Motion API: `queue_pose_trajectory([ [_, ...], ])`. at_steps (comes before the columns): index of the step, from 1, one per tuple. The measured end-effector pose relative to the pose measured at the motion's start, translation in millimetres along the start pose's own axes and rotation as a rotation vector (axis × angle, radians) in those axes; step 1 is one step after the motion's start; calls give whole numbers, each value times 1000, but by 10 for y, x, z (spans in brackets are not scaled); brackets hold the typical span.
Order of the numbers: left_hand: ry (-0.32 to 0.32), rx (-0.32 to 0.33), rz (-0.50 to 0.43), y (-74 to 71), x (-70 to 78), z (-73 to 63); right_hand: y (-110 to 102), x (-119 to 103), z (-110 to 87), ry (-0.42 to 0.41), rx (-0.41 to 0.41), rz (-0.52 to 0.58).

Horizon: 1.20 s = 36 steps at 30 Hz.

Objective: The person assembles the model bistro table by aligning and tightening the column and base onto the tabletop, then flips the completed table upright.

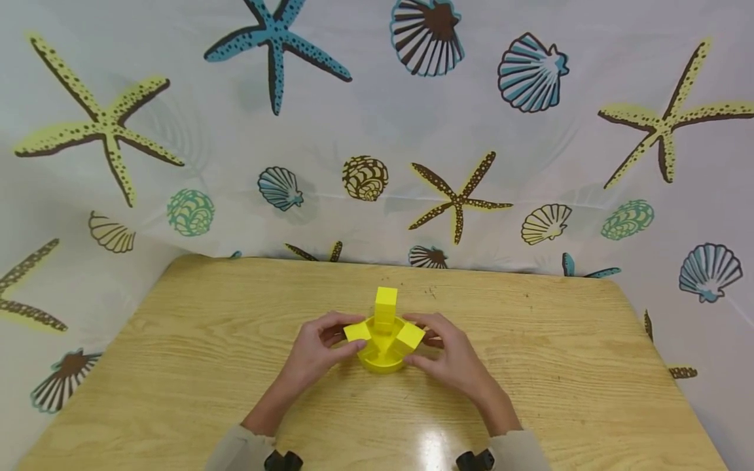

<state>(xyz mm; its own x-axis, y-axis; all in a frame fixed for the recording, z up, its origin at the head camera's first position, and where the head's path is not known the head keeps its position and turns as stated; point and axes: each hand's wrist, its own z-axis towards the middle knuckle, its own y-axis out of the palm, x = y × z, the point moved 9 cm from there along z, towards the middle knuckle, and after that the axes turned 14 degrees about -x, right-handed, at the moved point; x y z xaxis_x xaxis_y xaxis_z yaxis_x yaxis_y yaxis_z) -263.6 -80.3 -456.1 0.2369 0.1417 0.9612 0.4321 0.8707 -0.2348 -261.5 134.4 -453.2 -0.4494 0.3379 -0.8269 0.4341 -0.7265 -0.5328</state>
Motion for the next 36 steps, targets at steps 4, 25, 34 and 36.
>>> queue_pose_trajectory([
  [4, -13, -3, -1, 6, 8, 2, 19, 23, -2, -1, -10, -21],
  [25, -11, -55, -29, -36, -52, 11, 41, 40, 17, 19, 33, -24],
  [34, 3, -83, -53, -50, -46, 12, 83, 49, 14, 16, 18, 13],
  [36, 7, -83, -60, -51, -46, 13, 85, 40, 16, 14, 12, 15],
])
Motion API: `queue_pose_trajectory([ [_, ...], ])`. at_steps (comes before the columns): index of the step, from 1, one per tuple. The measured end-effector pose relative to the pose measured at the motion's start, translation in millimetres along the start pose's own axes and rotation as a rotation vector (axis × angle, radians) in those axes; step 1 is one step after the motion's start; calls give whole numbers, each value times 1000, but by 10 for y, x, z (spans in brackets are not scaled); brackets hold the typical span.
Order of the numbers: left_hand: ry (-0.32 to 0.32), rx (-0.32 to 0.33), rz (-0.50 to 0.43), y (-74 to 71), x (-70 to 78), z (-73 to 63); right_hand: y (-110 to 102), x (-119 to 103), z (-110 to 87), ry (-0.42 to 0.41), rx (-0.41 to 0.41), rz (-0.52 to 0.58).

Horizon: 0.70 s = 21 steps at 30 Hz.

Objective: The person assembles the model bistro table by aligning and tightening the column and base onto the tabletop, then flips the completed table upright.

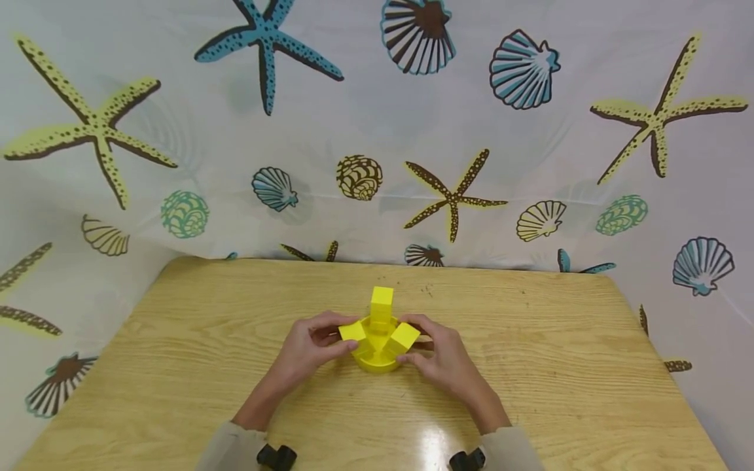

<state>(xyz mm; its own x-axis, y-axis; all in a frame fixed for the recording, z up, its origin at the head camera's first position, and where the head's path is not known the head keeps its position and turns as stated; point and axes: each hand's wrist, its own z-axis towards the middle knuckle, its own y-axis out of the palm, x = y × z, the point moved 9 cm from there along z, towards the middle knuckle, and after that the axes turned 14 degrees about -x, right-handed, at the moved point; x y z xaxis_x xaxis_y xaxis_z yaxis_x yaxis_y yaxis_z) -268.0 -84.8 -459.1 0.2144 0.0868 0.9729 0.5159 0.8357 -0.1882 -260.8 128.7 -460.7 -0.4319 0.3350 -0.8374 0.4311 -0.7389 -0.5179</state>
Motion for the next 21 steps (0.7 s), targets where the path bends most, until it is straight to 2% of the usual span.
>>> queue_pose_trajectory([
  [5, 4, 4, 0, 8, -5, 3, 3, -20, 0, 0, -5, 0],
  [10, -21, -5, 9, 41, -59, 23, 14, 7, -14, 10, 4, -7],
  [17, -93, -28, 121, 154, -170, 57, 86, 86, -16, 73, -43, -27],
  [21, -145, -50, 54, 201, -223, 69, 114, 103, 3, 97, -54, -51],
])
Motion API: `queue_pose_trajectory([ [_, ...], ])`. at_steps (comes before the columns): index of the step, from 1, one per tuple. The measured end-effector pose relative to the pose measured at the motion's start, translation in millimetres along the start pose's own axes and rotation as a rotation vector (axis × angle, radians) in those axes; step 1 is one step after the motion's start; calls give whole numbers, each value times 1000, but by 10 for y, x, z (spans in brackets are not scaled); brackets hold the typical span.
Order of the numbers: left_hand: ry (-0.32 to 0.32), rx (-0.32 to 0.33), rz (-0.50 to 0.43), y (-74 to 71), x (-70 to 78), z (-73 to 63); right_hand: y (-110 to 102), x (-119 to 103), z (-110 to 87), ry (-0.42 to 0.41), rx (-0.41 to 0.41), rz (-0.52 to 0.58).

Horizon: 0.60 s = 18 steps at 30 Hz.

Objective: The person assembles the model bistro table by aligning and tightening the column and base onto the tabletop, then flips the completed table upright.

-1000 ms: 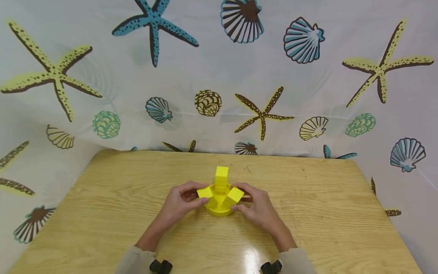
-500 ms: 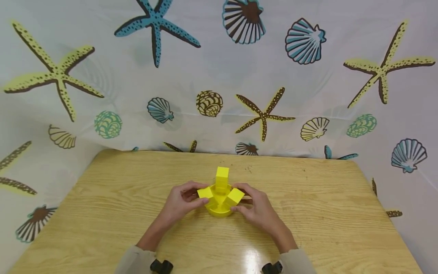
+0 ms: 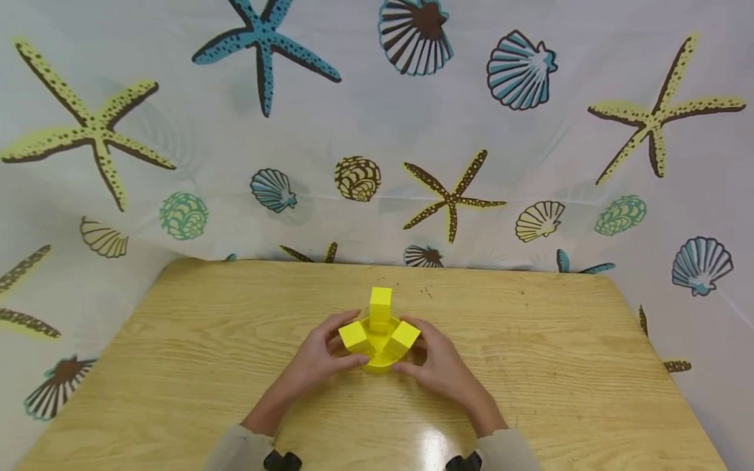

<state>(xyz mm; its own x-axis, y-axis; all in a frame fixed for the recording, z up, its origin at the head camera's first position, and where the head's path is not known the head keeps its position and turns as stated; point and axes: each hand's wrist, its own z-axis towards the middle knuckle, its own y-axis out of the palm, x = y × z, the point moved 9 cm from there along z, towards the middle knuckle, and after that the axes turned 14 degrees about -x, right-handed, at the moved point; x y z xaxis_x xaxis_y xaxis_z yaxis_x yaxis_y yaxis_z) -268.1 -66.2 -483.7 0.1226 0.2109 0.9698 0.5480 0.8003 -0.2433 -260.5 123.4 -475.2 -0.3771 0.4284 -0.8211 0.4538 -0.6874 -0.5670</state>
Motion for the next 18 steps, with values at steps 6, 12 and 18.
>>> queue_pose_trajectory([
  [6, -88, -37, -36, 51, -82, -7, 26, 18, 12, 28, -9, 3],
  [12, -87, -22, 27, 62, -83, -34, 51, -7, 17, 48, -28, -17],
  [18, -59, -22, 70, 82, -34, -20, 48, -28, 17, 60, -21, -66],
])
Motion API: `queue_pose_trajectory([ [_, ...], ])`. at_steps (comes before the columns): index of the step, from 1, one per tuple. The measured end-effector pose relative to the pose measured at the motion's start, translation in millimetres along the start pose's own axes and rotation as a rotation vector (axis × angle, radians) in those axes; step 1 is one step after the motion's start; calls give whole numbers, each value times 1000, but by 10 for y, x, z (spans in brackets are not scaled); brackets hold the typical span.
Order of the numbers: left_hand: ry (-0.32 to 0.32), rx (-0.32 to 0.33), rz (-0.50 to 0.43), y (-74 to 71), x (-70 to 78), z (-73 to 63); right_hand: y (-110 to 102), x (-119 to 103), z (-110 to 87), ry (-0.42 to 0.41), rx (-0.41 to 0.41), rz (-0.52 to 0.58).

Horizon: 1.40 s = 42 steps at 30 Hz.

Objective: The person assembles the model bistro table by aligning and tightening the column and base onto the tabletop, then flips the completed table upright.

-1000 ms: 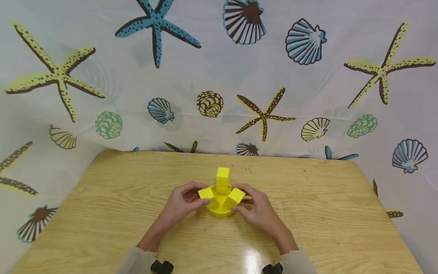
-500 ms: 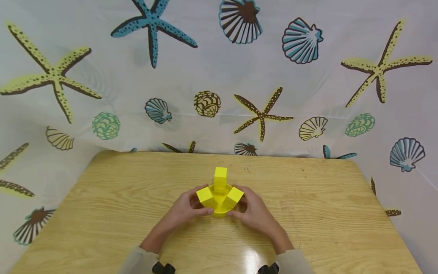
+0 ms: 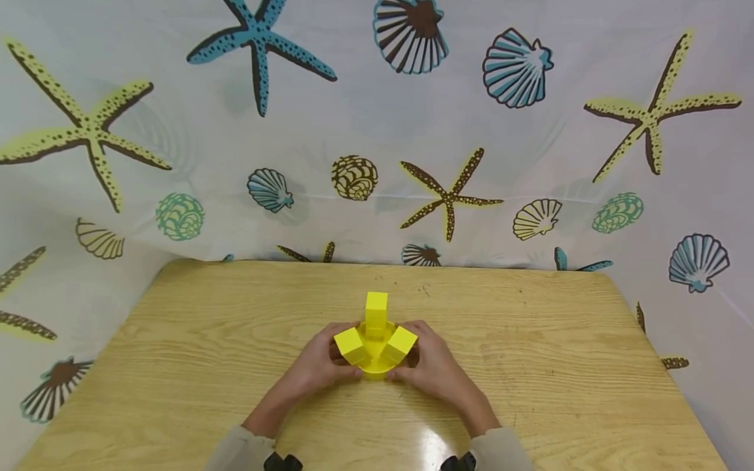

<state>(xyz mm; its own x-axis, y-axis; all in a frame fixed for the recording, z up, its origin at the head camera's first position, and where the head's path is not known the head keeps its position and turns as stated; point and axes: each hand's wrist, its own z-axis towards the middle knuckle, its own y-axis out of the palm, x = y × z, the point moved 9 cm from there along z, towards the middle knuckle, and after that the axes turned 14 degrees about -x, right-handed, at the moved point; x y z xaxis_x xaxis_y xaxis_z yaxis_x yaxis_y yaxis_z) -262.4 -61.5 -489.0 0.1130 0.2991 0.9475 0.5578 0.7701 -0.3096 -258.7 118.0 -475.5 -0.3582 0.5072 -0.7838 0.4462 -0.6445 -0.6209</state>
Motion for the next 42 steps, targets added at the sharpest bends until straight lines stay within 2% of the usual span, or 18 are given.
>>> queue_pose_trajectory([
  [4, -29, 26, 57, -30, 5, -8, -25, 38, -8, 30, 11, 11],
  [7, -67, 38, 65, -57, -11, -16, -59, 80, -22, 64, 21, 64],
  [13, -78, 13, -54, -57, 16, 5, -190, 97, -46, 90, 53, 251],
  [17, -52, 58, -112, -87, 70, -3, -266, 41, -55, 40, 68, 295],
  [22, -30, 121, -210, -140, 126, -34, -317, -49, -84, -40, 95, 274],
  [27, -5, 89, -275, -152, 178, -39, -379, -125, -115, -92, 155, 233],
  [32, 36, 60, -318, -175, 230, -64, -402, -174, -124, -106, 195, 223],
  [39, 53, 174, -278, -247, 257, -103, -395, -204, -135, -112, 219, 235],
  [42, 65, 200, -269, -265, 265, -115, -388, -212, -134, -100, 225, 238],
])
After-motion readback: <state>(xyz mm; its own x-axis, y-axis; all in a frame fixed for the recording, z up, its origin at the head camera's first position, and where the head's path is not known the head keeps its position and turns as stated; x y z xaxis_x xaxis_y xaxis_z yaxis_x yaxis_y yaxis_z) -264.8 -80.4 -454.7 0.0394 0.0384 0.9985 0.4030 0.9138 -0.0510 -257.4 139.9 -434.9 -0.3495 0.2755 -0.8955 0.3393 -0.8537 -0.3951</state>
